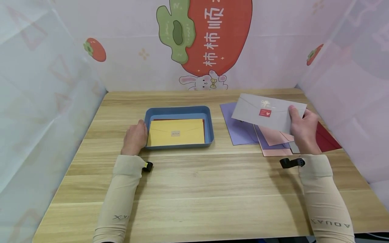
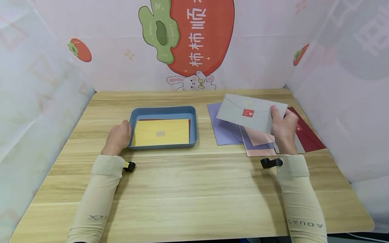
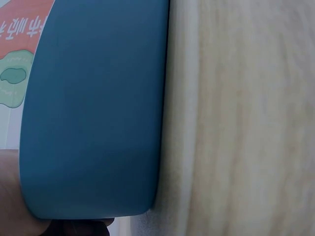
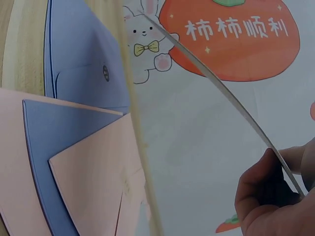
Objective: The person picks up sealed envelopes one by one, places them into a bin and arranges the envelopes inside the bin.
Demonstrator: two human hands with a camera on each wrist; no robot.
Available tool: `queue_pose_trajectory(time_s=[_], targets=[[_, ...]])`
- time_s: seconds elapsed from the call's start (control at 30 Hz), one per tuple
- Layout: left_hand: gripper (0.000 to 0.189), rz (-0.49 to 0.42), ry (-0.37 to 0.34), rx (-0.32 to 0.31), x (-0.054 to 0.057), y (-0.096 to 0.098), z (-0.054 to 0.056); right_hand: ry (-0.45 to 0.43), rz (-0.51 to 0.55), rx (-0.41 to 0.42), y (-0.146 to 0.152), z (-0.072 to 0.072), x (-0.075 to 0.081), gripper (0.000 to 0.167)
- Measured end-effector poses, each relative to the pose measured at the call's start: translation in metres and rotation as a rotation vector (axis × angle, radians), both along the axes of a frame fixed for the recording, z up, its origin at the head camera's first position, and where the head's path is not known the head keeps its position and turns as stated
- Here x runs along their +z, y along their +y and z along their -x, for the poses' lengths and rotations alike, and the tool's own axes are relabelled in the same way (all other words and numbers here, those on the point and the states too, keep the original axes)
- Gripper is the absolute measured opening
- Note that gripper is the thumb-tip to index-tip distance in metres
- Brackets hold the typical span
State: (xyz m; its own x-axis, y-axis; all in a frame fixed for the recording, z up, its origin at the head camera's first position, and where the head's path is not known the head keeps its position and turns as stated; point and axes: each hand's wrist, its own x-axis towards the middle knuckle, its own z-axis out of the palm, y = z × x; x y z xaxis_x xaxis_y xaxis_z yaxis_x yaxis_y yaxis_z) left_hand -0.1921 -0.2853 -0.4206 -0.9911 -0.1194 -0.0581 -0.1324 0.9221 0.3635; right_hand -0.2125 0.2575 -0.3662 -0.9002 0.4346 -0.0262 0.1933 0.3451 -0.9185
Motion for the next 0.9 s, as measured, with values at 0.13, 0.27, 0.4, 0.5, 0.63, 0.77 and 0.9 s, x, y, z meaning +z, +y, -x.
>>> queue_pose_trajectory(time_s=[0.13, 0.27, 0.4, 0.5, 0.63, 0.77, 0.9], targets=[[0.032, 0.004, 0.013, -0.003, 0.0, 0.0, 0.0, -0.023, 0.008, 0.022, -0.001, 0.001, 0.0, 0.058], [0.031, 0.004, 0.022, -0.004, 0.0, 0.0, 0.0, -0.041, 0.021, 0.04, -0.003, 0.003, 0.0, 0.062], [0.031, 0.005, 0.018, -0.004, 0.0, 0.0, 0.0, -0.061, 0.026, 0.048, -0.005, 0.004, 0.0, 0.067], [0.032, 0.008, 0.008, -0.004, 0.001, 0.0, 0.0, -0.084, 0.037, 0.054, -0.007, 0.006, 0.001, 0.07], [0.032, 0.011, 0.001, -0.004, 0.002, 0.001, 0.0, -0.103, 0.035, 0.066, -0.01, 0.007, 0.0, 0.071], [0.032, 0.011, 0.0, -0.005, 0.002, 0.0, 0.0, -0.113, 0.027, 0.081, -0.013, 0.009, 0.0, 0.072], [0.031, 0.01, -0.005, -0.003, 0.002, 0.001, 0.0, -0.109, 0.041, 0.102, -0.016, 0.009, 0.001, 0.073]])
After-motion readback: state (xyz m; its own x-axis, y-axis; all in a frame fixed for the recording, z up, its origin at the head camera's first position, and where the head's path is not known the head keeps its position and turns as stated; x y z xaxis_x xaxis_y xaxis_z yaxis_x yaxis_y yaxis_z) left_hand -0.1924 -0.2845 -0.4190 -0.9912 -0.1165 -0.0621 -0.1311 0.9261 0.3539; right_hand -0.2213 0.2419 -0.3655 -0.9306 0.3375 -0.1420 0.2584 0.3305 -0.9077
